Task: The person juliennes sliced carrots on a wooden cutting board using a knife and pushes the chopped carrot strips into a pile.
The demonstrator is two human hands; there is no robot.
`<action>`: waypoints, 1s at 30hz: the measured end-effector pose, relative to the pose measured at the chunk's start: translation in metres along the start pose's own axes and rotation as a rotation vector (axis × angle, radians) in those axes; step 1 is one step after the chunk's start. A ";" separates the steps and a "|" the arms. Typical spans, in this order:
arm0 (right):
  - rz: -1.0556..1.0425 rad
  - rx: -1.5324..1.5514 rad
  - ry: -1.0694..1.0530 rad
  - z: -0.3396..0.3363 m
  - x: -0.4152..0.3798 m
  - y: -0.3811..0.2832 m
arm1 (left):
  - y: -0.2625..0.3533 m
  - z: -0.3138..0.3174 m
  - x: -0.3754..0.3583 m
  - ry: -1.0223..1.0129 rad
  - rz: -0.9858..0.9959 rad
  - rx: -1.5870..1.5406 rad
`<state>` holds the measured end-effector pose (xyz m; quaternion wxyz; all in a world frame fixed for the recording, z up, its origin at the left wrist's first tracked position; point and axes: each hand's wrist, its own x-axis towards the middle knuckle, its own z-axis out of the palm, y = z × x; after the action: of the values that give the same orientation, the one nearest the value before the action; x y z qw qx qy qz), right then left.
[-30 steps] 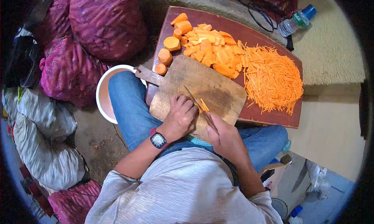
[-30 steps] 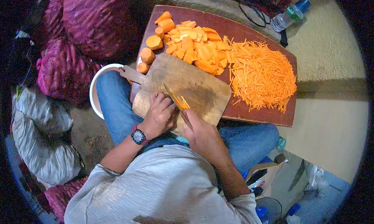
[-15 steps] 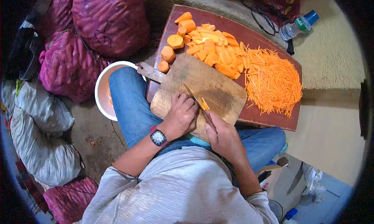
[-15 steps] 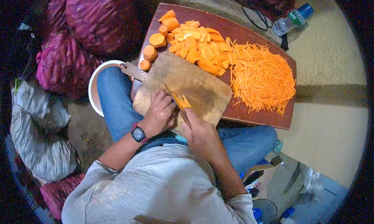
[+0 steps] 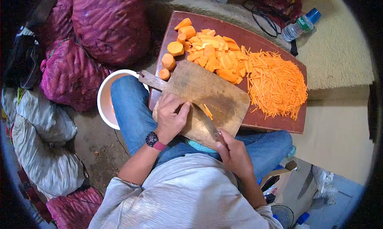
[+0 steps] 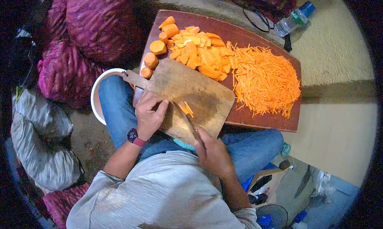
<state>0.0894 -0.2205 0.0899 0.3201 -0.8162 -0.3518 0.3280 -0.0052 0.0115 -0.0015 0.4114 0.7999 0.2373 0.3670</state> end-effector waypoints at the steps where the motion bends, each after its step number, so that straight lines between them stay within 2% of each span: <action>1: 0.001 -0.001 0.001 -0.004 0.000 0.007 | -0.001 0.001 -0.001 0.000 0.001 -0.001; 3: -0.051 -0.072 0.169 -0.020 -0.002 0.024 | -0.004 0.003 -0.002 -0.047 0.072 0.052; 5: -0.002 -0.012 0.243 -0.039 0.002 0.035 | -0.005 0.004 -0.002 -0.101 0.113 0.109; 7: 0.030 -0.089 0.378 -0.057 0.008 0.043 | -0.004 0.006 -0.002 -0.158 0.157 0.163; 8: 0.031 -0.089 0.387 -0.063 0.009 0.044 | -0.003 0.007 -0.003 -0.168 0.167 0.194; 10: 0.231 -0.064 0.333 -0.075 0.012 0.038 | -0.001 0.008 -0.002 -0.178 0.187 0.225; 11: 0.230 -0.059 0.341 -0.073 0.011 0.043 | 0.000 0.008 -0.001 -0.191 0.184 0.240; 13: -0.011 -0.041 0.398 -0.062 0.012 0.045 | 0.002 0.007 0.001 -0.211 0.194 0.258; 14: 0.101 0.066 0.343 -0.058 0.009 0.043 | 0.003 0.008 0.002 -0.218 0.195 0.265; 17: 0.008 -0.052 0.382 -0.049 0.009 0.049 | 0.005 0.010 0.003 -0.254 0.169 0.269; 18: 0.072 0.033 0.344 -0.054 0.008 0.038 | 0.006 0.010 0.003 -0.274 0.129 0.270; 24: 0.036 -0.061 0.349 -0.064 0.003 0.047 | 0.017 0.018 0.013 -0.349 0.121 0.210; 27: 0.072 0.050 0.312 -0.078 -0.003 0.064 | 0.028 0.026 0.020 -0.370 0.149 0.207; 28: 0.072 0.057 0.322 -0.084 -0.002 0.070 | 0.030 0.030 0.022 -0.375 0.159 0.209; 30: 0.057 -0.108 0.498 -0.099 0.005 0.083 | 0.033 0.038 0.027 -0.425 0.172 0.167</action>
<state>0.1972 -0.2912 0.0834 0.3436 -0.8972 -0.2561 0.1066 0.0437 -0.0063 0.0212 0.3519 0.9075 0.1060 0.2034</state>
